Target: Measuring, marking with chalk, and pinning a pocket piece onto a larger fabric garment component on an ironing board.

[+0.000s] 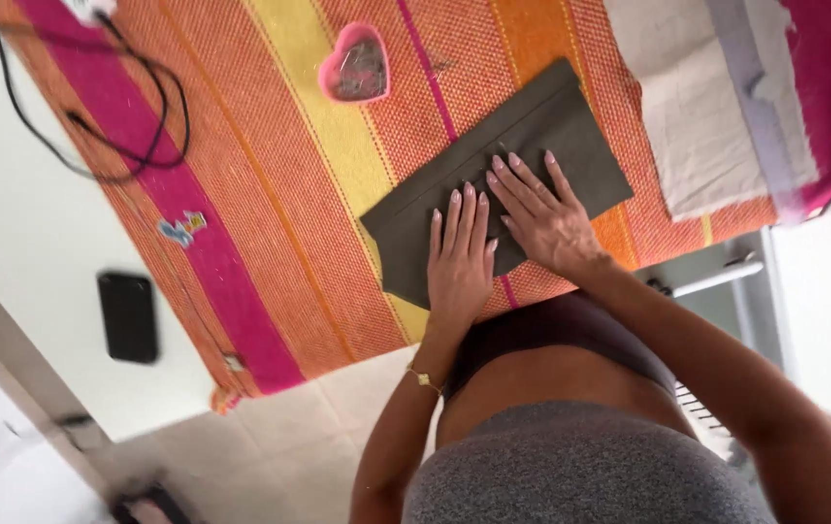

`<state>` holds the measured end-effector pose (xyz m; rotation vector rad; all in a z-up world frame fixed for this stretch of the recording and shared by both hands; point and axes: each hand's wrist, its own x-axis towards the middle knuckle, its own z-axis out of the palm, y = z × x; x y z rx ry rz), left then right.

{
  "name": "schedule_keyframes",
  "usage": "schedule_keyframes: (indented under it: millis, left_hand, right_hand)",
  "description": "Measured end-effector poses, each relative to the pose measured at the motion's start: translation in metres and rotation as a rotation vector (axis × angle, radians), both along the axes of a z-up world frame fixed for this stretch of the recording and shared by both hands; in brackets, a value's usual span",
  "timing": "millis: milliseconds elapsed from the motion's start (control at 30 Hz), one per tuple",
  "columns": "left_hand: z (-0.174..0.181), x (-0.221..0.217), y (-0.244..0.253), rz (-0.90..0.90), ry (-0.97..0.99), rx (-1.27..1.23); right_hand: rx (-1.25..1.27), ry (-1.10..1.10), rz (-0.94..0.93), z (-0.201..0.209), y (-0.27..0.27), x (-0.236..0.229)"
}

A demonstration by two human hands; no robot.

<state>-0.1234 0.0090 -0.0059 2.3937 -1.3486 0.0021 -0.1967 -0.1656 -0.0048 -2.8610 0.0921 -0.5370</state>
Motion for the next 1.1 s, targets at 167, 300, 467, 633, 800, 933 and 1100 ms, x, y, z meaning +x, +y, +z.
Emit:
schedule_keyframes:
  millis: [167, 300, 467, 633, 800, 933, 1100]
  left_hand:
    - [0.002, -0.007, -0.009, 0.097, 0.063, -0.034]
    - [0.005, -0.021, -0.026, 0.2, 0.06, -0.007]
    - [0.015, -0.024, -0.025, 0.214, 0.055, 0.12]
    - [0.025, -0.02, -0.022, 0.183, 0.207, 0.104]
    - [0.06, -0.001, -0.013, 0.447, 0.991, -0.56]
    - [0.011, 0.004, -0.001, 0.168, 0.494, -0.542]
    - [0.019, 0.016, -0.039, -0.148, -0.148, 0.381]
  right_hand:
    - [0.054, 0.034, 0.033, 0.009, -0.008, 0.001]
    - [0.341, 0.027, 0.08, 0.007, -0.046, 0.022]
    - [0.44, 0.042, 0.101, -0.002, -0.112, 0.115]
    - [0.511, 0.108, 0.352, 0.008, -0.127, 0.152]
    - [0.318, 0.269, 0.369, -0.002, -0.138, 0.163]
    - [0.276, 0.212, 0.365, -0.007, -0.137, 0.16]
    - [0.432, -0.042, 0.095, 0.014, -0.117, 0.138]
